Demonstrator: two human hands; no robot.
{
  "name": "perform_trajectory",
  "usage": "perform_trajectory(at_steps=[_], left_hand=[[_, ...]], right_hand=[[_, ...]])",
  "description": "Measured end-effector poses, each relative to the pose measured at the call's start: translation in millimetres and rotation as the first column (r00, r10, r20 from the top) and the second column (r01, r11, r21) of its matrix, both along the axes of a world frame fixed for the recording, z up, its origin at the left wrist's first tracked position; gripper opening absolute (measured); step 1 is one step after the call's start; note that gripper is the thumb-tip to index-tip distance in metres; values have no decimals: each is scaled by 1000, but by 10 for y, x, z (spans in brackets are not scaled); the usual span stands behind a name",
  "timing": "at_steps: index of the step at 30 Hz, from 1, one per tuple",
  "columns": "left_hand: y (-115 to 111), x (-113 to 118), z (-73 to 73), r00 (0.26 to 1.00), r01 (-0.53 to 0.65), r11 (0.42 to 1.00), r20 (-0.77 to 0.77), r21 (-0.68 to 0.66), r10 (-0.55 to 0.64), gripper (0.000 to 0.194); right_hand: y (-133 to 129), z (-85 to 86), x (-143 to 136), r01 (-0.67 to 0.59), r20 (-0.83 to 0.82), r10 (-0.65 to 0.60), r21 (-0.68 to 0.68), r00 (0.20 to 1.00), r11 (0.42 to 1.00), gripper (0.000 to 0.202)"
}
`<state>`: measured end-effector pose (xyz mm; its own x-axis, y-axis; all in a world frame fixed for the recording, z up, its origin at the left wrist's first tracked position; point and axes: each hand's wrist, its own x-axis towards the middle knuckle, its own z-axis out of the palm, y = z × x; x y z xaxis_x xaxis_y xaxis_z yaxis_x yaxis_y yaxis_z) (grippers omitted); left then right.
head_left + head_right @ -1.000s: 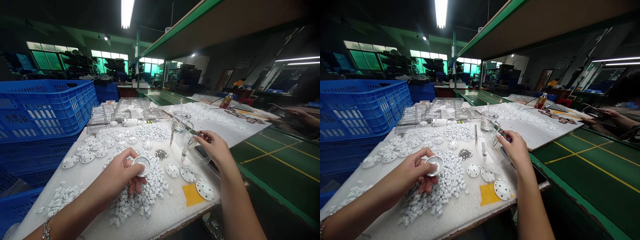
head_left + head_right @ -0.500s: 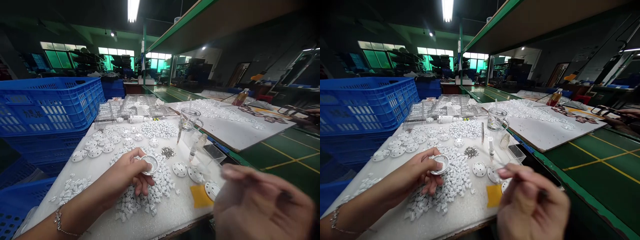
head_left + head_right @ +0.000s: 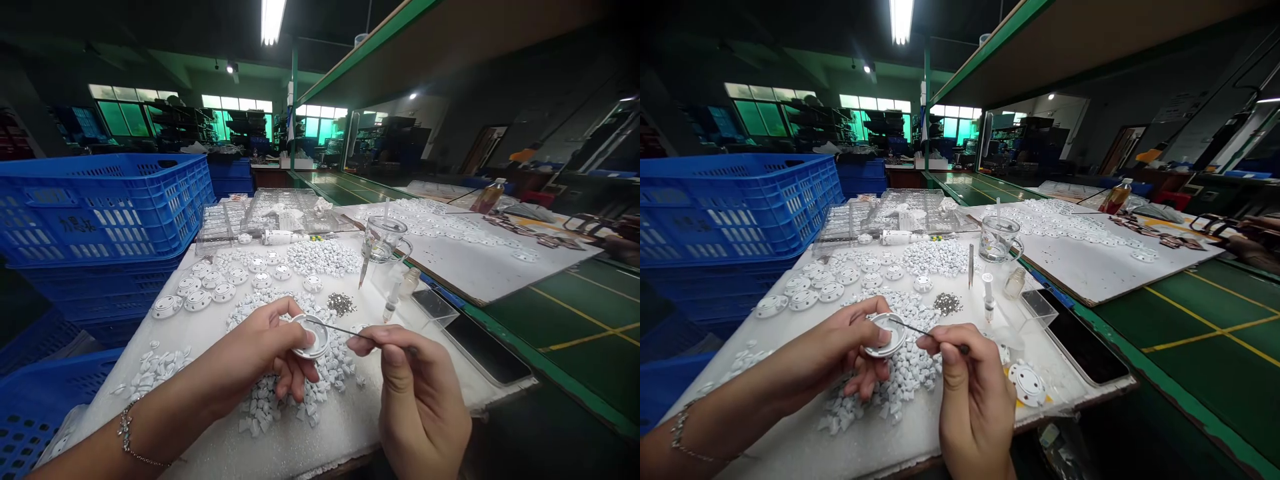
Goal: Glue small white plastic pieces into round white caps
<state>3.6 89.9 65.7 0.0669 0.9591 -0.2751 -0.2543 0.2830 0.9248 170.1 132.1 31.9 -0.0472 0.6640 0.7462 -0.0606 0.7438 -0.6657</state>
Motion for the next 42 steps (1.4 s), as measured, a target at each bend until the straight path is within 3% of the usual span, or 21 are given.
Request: perform_trajectory(at_steps=[6,9,12,14,17,20,23,29,34,38,40,42], left_hand=[[-5,-16,-5,1000,-4,1000,0,-4,4,15],[1,-24,4,1000,-4,1000,0,1,4,17],[2,-26,17,1000,-6,1000,2,-4,6,18],[-1,-25,21,1000,-3,1000,-2,-3,3,19],[-11,-24,17,1000,7,1000,-19,11,-7,20],[-17,-24,4,999,9,1000,-31,15,-8,20],[-10,-23,-10,999,20,999,-28,27,-19,19],[3,-27,-17,999,7,999,-37,52,-5,19],[2,-29,-17,998,9,997,-57,71,-5,19],[14,-16,-42,997,18,997,-82,78,-12,18],[9,-20,-37,994,11,997,-114,82,-1,18],[-11,-48,-2,983,5,995,-181,102,14,18]], right_hand=[[-54,-29,21,57,-23,-56,15,998,998,16],[11,-20,97,85,-108,-72,120,992,989,17],[264,58,246,258,-333,-165,258,928,931,8],[530,129,393,443,-395,-338,210,854,872,5],[957,201,646,594,-102,-586,64,804,802,19],[1260,215,843,610,173,-603,10,779,792,20],[1389,216,918,628,328,-590,-13,737,778,17],[1411,333,869,635,510,-537,-22,672,773,18],[1420,462,839,661,559,-570,50,603,749,24],[1512,503,845,615,684,-495,87,535,784,30],[1462,495,849,590,722,-486,134,492,796,38],[1246,450,819,580,680,-558,234,475,780,51]])
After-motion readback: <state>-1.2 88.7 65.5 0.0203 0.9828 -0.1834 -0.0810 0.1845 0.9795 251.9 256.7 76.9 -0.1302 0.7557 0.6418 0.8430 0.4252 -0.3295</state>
